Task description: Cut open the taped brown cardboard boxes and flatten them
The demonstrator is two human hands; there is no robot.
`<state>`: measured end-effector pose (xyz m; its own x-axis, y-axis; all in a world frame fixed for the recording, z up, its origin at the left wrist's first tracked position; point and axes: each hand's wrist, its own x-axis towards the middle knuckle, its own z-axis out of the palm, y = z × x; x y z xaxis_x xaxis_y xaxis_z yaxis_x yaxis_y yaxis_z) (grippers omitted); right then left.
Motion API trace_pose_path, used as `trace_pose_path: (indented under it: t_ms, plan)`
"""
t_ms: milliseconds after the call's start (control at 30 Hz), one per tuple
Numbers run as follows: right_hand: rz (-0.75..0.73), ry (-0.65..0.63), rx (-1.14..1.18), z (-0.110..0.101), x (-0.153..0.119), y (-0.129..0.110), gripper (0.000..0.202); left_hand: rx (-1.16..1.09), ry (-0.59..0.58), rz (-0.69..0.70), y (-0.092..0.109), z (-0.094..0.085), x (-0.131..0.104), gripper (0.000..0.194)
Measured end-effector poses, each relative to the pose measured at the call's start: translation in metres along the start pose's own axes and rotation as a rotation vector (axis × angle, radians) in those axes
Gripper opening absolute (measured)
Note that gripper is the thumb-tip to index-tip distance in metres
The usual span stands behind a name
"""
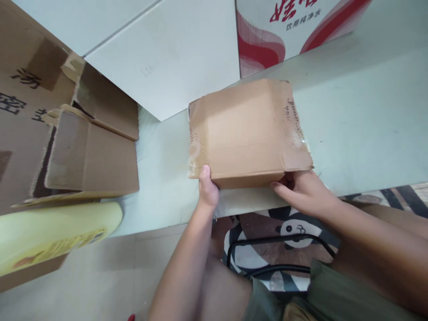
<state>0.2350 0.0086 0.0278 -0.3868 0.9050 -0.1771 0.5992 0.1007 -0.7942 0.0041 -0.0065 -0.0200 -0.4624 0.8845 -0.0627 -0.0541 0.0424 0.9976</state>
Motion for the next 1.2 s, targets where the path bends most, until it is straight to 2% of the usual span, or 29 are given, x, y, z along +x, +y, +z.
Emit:
trace_pose_path:
  t_ms: [733, 1200]
  plan:
    - [0.058, -0.033, -0.008, 0.0003, 0.0005, 0.0007, 0.016, -0.052, 0.014, 0.006, 0.0009, 0.0012, -0.0006, 0.058]
    - [0.033, -0.011, -0.005, 0.0012, 0.0002, 0.0013, 0.016, -0.049, 0.015, 0.03, -0.0039, 0.0001, 0.001, 0.054]
